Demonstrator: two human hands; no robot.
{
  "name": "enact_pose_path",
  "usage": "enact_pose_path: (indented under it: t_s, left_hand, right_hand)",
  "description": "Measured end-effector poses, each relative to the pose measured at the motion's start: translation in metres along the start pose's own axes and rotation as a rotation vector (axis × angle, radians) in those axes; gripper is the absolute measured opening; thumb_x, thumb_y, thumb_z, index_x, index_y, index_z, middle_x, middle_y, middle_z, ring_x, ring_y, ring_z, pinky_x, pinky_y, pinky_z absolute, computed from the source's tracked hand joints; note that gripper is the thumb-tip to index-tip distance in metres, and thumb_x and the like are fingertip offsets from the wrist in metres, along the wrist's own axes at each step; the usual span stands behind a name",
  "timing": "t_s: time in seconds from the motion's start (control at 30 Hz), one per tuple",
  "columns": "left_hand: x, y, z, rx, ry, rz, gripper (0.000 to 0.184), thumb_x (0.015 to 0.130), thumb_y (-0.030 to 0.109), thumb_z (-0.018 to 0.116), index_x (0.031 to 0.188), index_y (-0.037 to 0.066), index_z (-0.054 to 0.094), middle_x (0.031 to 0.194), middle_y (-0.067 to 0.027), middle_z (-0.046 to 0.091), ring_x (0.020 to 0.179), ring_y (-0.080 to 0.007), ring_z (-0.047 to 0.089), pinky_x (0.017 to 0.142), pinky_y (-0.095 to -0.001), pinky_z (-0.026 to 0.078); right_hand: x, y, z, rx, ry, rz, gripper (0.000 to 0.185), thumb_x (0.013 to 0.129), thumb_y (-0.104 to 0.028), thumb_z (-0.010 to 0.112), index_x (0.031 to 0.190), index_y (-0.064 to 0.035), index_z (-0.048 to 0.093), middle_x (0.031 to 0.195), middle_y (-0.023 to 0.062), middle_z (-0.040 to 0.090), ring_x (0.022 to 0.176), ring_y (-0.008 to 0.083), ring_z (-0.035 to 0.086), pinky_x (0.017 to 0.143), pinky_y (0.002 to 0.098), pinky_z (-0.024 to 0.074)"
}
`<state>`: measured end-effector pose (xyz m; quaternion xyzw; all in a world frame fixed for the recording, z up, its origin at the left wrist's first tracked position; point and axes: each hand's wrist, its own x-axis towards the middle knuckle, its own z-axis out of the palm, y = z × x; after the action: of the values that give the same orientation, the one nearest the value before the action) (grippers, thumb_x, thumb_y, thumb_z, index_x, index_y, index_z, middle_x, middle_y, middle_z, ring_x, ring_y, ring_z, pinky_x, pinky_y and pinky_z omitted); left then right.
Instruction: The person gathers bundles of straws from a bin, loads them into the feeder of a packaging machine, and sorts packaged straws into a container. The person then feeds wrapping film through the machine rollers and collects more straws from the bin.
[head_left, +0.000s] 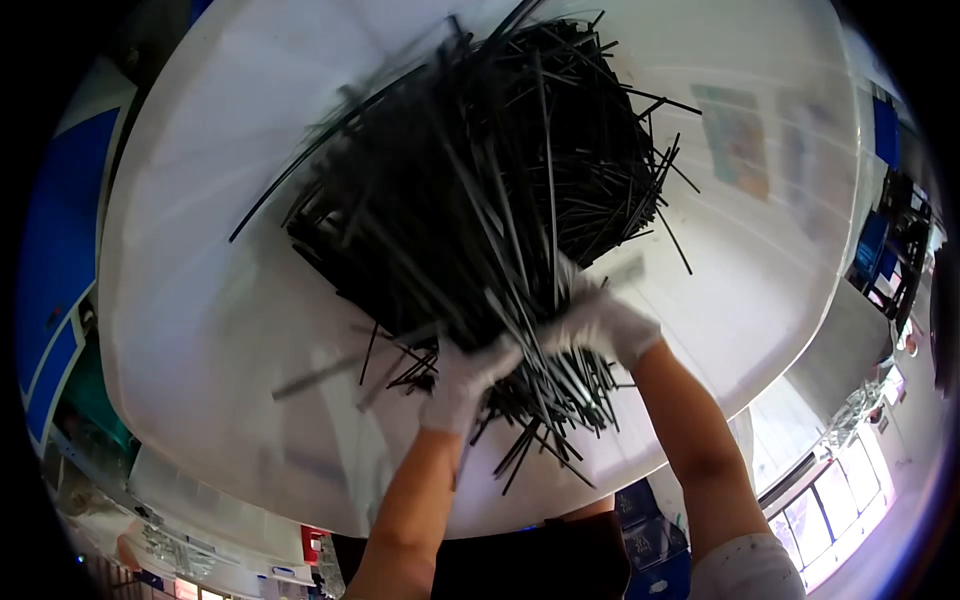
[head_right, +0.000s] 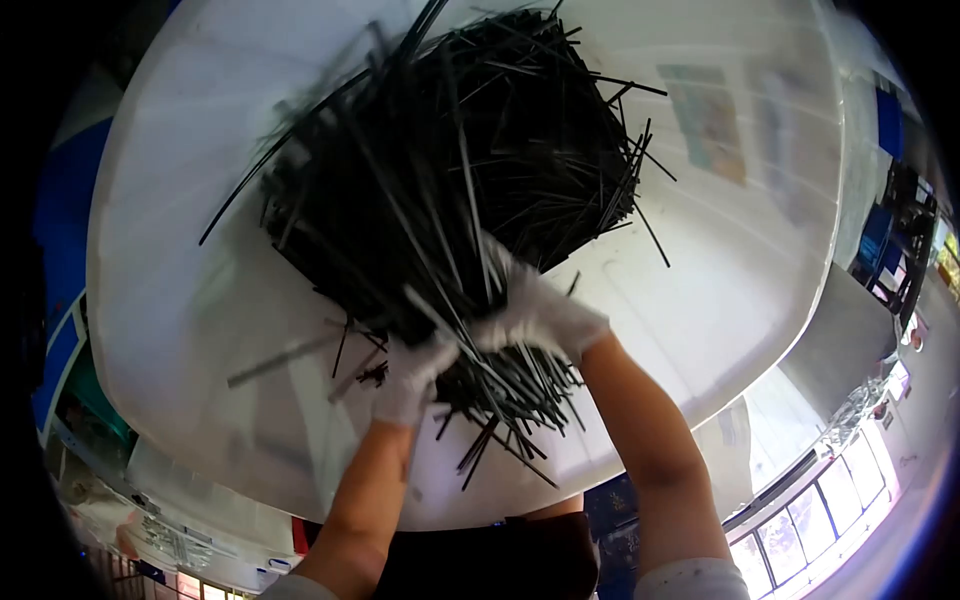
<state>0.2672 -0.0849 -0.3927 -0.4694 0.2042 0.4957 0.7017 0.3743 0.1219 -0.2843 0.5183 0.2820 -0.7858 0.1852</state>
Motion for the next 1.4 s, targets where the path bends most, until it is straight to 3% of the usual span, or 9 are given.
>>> enact_pose_path:
  t_s: [0.1,0.3,0.47,0.57,0.7,0.93,0.97,1.1,1.4]
  left_hand:
    - [-0.078,-0.035,0.056,1.002,0.038,0.28,0.075,0.072,0.022,0.079,0.132,0.005,0.039,0.123,-0.0086,0.054,0.11,-0.0161,0.053,0.094,-0.0313,0.047]
    - [-0.06,0.043,0.058,1.169,0.507,0.411,0.037,0.085,0.023,0.067,0.112,0.0,0.06,0.1,-0.0052,0.063,0.096,-0.0134,0.057,0.081,-0.0255,0.049]
    - [0.03,0.068,0.015,1.012,0.176,0.484,0.044,0.079,0.025,0.073,0.11,-0.001,0.056,0.091,-0.0046,0.062,0.083,-0.0121,0.058,0.073,-0.0255,0.05]
    - [-0.018,0.009,0.046,1.019,0.454,0.158,0.059,0.067,0.014,0.081,0.117,0.003,0.051,0.105,-0.0053,0.059,0.09,-0.0184,0.058,0.078,-0.0313,0.051]
    - [-0.054,-0.042,-0.019,1.326,-0.017,0.413,0.111,0.044,0.021,0.094,0.139,0.01,0.036,0.135,-0.0055,0.044,0.123,-0.0203,0.044,0.102,-0.0354,0.037]
    - [0.024,0.084,0.06,1.529,0.025,0.371,0.031,0.085,0.012,0.061,0.114,0.007,0.052,0.119,-0.0062,0.049,0.104,-0.0161,0.052,0.084,-0.0291,0.049]
    - [0.053,0.103,0.026,2.185,-0.144,0.923,0.029,0.084,0.012,0.061,0.111,0.004,0.053,0.115,-0.0059,0.051,0.101,-0.0168,0.054,0.083,-0.0281,0.049]
    - [0.007,0.042,0.11,0.965,0.142,0.541,0.033,0.075,0.014,0.071,0.102,0.001,0.058,0.099,-0.0031,0.06,0.092,-0.0164,0.058,0.083,-0.0264,0.047]
    - [-0.076,-0.033,0.077,0.777,0.328,0.365,0.05,0.072,0.004,0.072,0.118,0.008,0.053,0.109,0.0,0.06,0.095,-0.0126,0.058,0.077,-0.0256,0.049]
  right_hand:
    - [-0.022,0.061,0.024,0.027,-0.101,-0.15,0.125,0.051,-0.02,0.089,0.147,-0.0079,0.009,0.141,0.0209,0.035,0.132,0.03,0.032,0.11,0.0423,0.0295]
    - [0.033,-0.004,0.043,0.188,-0.11,-0.262,0.09,0.063,-0.008,0.08,0.136,-0.0024,0.028,0.118,0.0118,0.053,0.116,0.0236,0.048,0.098,0.0355,0.0411]
    - [0.055,-0.025,0.009,-0.039,-0.009,-0.391,0.092,0.063,-0.012,0.083,0.136,-0.0045,0.029,0.108,0.0113,0.057,0.109,0.0222,0.053,0.091,0.0329,0.0471]
    - [0.016,0.023,0.011,-0.033,0.019,-0.109,0.108,0.061,-0.024,0.085,0.144,-0.0058,0.018,0.117,0.0172,0.057,0.112,0.0303,0.053,0.099,0.0383,0.0447]
    - [-0.014,0.108,0.049,-0.019,0.065,-0.368,0.104,0.063,-0.015,0.083,0.145,-0.0063,0.02,0.143,0.0172,0.034,0.132,0.0227,0.031,0.111,0.035,0.0258]
    - [0.056,-0.014,0.028,0.323,0.054,-0.445,0.088,0.062,-0.004,0.081,0.137,-0.0061,0.035,0.119,0.007,0.054,0.111,0.0194,0.051,0.095,0.0305,0.0438]
    - [0.067,-0.014,0.026,0.325,0.044,-0.451,0.088,0.062,-0.004,0.081,0.137,-0.0061,0.035,0.119,0.007,0.054,0.111,0.0194,0.051,0.095,0.0305,0.0438]
    - [0.062,0.027,0.03,0.1,0.254,-0.517,0.087,0.06,-0.003,0.08,0.136,-0.0061,0.036,0.116,0.004,0.055,0.108,0.0173,0.052,0.092,0.0279,0.0445]
    - [-0.008,0.071,0.081,0.097,0.203,-0.447,0.101,0.06,-0.004,0.078,0.144,-0.0054,0.022,0.131,0.0078,0.046,0.121,0.0186,0.044,0.102,0.0311,0.0392]
